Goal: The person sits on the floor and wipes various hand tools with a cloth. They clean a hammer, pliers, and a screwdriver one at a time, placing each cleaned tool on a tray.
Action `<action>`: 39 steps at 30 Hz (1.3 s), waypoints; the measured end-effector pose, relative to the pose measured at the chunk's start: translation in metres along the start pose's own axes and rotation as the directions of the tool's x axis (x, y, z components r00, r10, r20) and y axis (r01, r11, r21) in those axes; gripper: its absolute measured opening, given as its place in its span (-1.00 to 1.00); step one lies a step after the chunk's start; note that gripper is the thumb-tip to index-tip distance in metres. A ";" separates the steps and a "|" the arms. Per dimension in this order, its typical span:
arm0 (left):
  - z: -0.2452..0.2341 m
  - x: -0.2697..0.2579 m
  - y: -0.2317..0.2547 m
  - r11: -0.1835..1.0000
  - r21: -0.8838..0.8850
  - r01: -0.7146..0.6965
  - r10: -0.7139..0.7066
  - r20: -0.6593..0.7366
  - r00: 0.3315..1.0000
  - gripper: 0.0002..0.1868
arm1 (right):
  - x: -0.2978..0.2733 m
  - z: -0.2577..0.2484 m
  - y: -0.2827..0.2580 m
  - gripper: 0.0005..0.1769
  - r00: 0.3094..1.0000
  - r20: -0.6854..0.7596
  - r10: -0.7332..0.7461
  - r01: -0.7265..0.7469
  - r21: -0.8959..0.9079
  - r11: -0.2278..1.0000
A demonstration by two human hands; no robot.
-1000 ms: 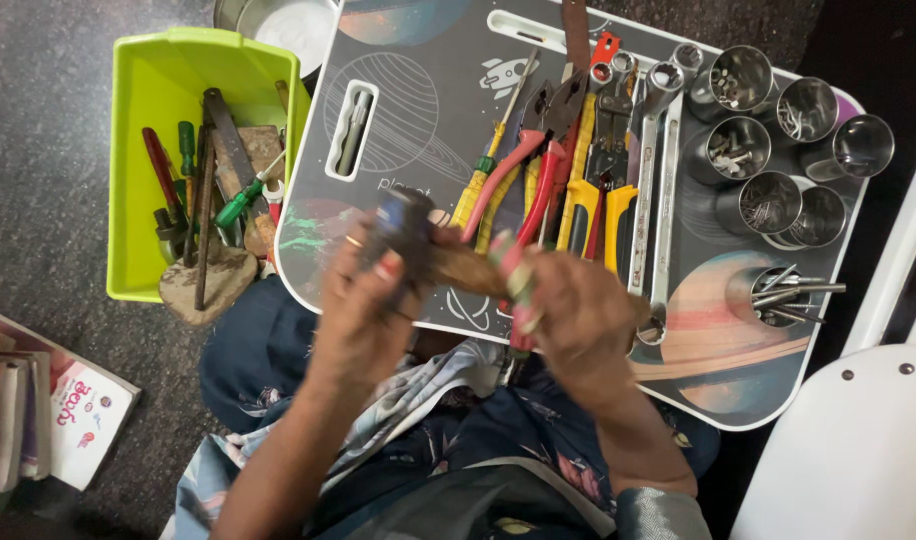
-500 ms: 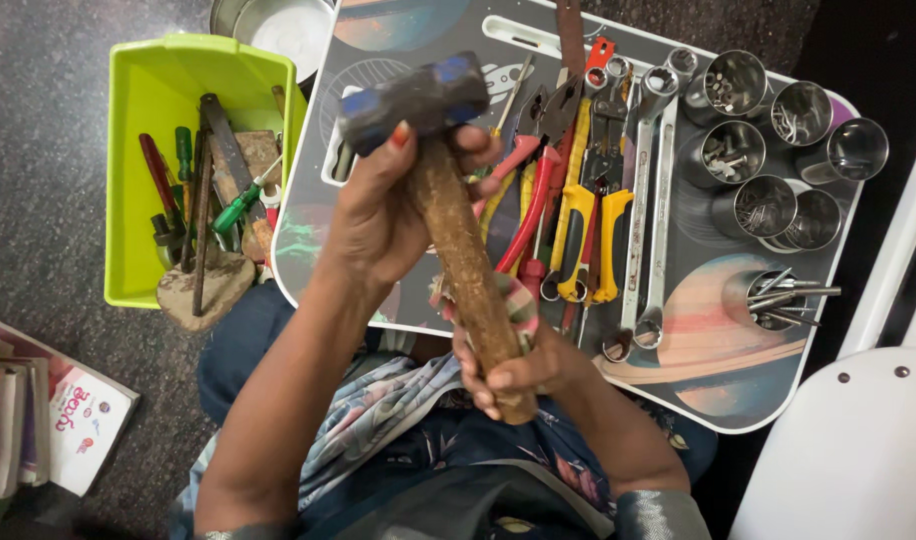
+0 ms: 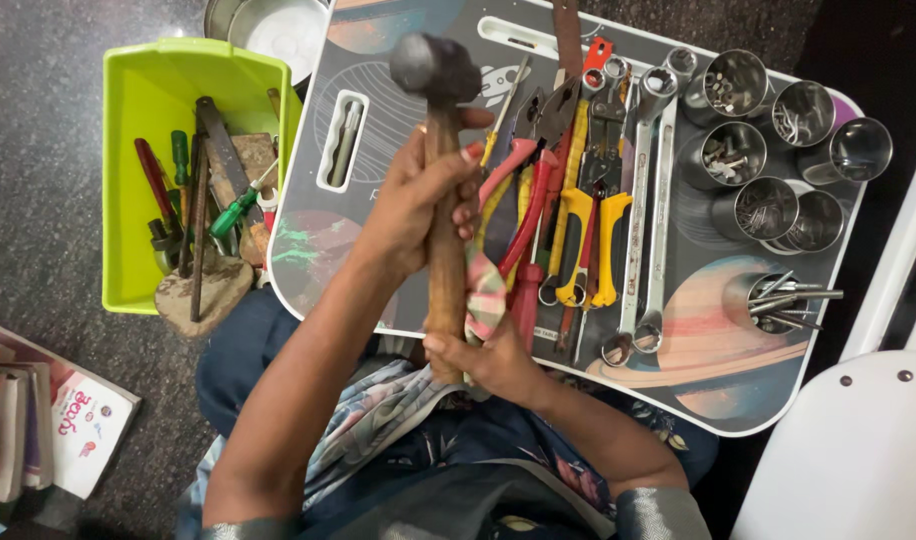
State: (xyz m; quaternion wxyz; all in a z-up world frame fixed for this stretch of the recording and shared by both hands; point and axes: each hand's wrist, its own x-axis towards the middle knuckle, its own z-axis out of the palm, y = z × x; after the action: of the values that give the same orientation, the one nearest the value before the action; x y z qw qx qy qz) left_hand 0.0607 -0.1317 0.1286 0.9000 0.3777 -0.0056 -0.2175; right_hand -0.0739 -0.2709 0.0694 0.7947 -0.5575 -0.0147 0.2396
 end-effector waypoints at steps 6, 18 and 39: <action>-0.015 0.033 0.008 0.911 0.405 0.081 -0.036 -0.119 0.992 -0.43 | -0.001 -0.026 -0.031 -0.46 0.994 -0.059 -0.094 0.020 -0.734 0.678; -0.072 0.111 -0.038 0.029 0.999 -0.022 0.436 0.007 0.900 -0.61 | -0.053 -0.100 -0.110 -0.58 0.721 -0.412 -0.557 0.032 -0.784 0.620; -0.067 0.110 -0.052 -0.002 1.000 -0.011 0.529 0.010 0.848 -0.69 | -0.083 -0.128 -0.118 -0.70 0.618 -0.492 -0.613 0.108 -0.719 0.687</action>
State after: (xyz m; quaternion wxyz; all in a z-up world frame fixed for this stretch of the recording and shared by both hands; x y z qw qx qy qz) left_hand 0.1517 -0.1614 0.0284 0.3998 0.9087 -0.0549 0.1066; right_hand -0.0672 -0.4473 0.1465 0.5366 -0.8177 0.0901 -0.1878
